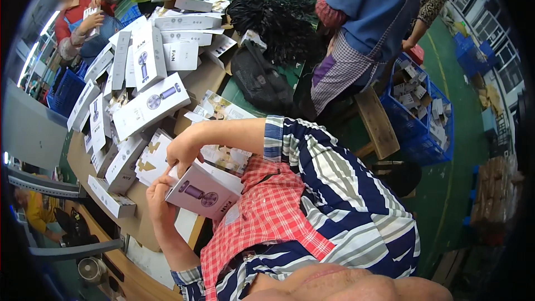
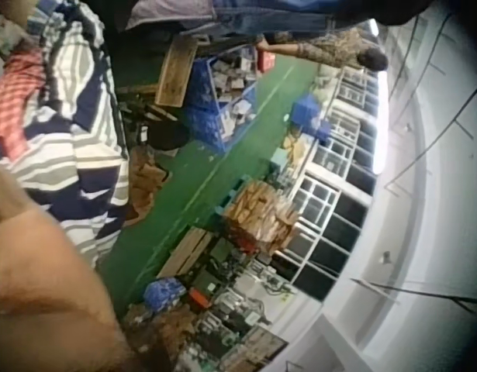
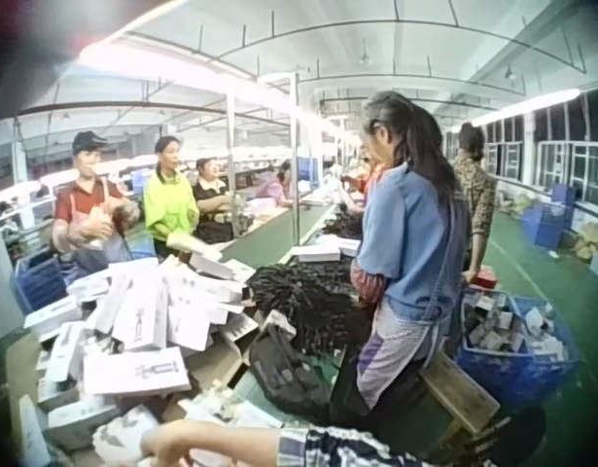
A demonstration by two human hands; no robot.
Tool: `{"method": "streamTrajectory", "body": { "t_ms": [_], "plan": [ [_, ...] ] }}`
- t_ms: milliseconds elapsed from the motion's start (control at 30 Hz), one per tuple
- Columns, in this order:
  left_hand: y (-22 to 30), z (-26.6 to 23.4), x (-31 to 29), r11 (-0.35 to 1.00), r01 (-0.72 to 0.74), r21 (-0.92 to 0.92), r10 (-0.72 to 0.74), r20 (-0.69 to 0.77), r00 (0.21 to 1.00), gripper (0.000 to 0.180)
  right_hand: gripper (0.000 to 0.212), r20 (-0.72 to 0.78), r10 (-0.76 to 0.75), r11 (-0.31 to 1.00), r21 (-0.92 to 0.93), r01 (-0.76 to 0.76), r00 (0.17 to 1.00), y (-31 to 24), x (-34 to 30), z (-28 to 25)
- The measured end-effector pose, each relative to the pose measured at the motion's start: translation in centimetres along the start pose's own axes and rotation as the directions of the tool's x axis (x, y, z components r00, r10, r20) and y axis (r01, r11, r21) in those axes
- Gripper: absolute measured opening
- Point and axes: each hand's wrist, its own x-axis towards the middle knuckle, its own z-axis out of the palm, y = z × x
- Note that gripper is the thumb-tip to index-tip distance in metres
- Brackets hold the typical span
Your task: The person assembles cardboard boxes by unfolding flat cartons, tucking in the flaps by hand, and setting the formed boxes onto the table.
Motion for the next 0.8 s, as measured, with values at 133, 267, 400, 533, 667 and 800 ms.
{"method": "streamTrajectory", "body": {
  "t_ms": [133, 267, 400, 533, 667, 800],
  "plan": [
    [0.2, 2.4, -1.1, 0.972, -0.068, -0.223, 0.049, -0.087, 0.995, 0.034, 0.042, -0.082, -0.055, 0.986, 0.151, 0.067, 0.995, 0.6, -0.6, 0.1],
    [-0.4, 1.5, -2.0, 0.931, -0.260, 0.256, 0.275, -0.026, 0.961, 0.051, 0.058, -0.256, -0.191, 0.831, 0.471, 0.295, 0.948, 2.5, -1.3, 1.8],
    [-1.5, 0.0, -1.6, 0.945, -0.192, 0.266, 0.232, -0.128, 0.964, 0.037, 0.066, -0.368, -0.297, 0.947, 0.005, 0.322, 0.881, 3.3, -0.4, 2.8],
    [0.8, -0.2, 0.0, 0.835, -0.541, 0.098, 0.507, -0.517, 0.690, 0.023, 0.062, -0.476, -0.045, 0.943, 0.271, 0.195, 0.879, 0.2, -1.1, -2.9],
    [0.3, -4.7, -0.4, 0.795, -0.543, 0.272, 0.528, -0.750, 0.398, 0.027, 0.060, -0.897, -0.010, 0.618, 0.343, 0.708, 0.442, 0.4, 1.5, -7.6],
    [-4.7, -7.6, 0.3, 0.924, -0.223, 0.310, 0.382, -0.754, 0.534, 0.043, 0.058, -0.749, -0.107, 0.990, -0.020, 0.140, 0.654, 2.6, 3.8, -2.0]
  ]
}}
